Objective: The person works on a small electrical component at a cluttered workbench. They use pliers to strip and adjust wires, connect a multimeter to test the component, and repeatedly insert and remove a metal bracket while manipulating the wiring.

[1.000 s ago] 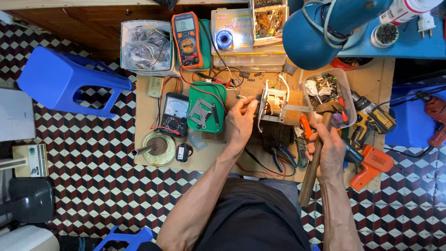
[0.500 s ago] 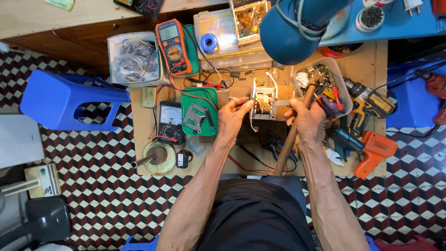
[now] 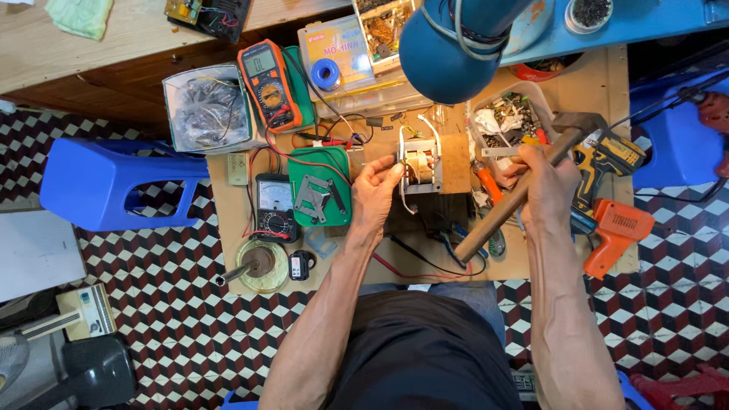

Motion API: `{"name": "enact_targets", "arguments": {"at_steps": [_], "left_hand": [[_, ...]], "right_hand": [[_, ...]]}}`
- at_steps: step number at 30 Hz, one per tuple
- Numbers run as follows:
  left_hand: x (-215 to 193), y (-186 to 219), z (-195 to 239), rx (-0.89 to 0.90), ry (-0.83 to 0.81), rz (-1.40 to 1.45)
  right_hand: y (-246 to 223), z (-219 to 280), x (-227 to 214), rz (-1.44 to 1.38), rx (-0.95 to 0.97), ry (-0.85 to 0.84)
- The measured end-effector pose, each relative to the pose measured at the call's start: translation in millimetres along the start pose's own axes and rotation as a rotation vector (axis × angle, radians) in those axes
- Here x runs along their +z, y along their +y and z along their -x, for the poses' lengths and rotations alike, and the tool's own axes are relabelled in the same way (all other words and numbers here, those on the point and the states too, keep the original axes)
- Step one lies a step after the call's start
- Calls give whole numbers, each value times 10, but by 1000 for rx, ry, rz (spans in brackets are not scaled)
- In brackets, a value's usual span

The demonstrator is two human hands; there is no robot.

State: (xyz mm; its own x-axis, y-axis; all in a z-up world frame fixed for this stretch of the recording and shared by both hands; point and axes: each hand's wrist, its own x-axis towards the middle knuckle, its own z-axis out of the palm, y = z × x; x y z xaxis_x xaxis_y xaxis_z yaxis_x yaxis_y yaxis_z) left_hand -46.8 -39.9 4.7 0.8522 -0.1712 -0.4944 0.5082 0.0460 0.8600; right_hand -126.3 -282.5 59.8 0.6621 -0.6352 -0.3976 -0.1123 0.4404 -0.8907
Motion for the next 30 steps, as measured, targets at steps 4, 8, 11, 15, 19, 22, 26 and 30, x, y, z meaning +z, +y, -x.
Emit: {"name": "enact_targets", "arguments": {"at_steps": [4,8,11,15,19,22,26,30], "left_hand": [[-10,80,10,-37,-15,13],[55,197,98,16,28,-113],[158,262,322,237,244,-370],[286,331,665,747,151,-718],[615,229,741,477,-16,-510],[770,101,718,-128,-93,84],[931,-7,749,-409,-128,489],[1099,-57,736,-348,-85,483]], "right_hand": [[52,196,112,32,27,47],[229,262,340,18,-6,-24],[260,280,405,122,-43,-49],[215,284,418,126,-51,-49],[221,315,487,107,-41,-50],[185,329,465,131,-6,-36],[62,324,470,232,51,-32],[-76,317,493,363,155,-21]]}}
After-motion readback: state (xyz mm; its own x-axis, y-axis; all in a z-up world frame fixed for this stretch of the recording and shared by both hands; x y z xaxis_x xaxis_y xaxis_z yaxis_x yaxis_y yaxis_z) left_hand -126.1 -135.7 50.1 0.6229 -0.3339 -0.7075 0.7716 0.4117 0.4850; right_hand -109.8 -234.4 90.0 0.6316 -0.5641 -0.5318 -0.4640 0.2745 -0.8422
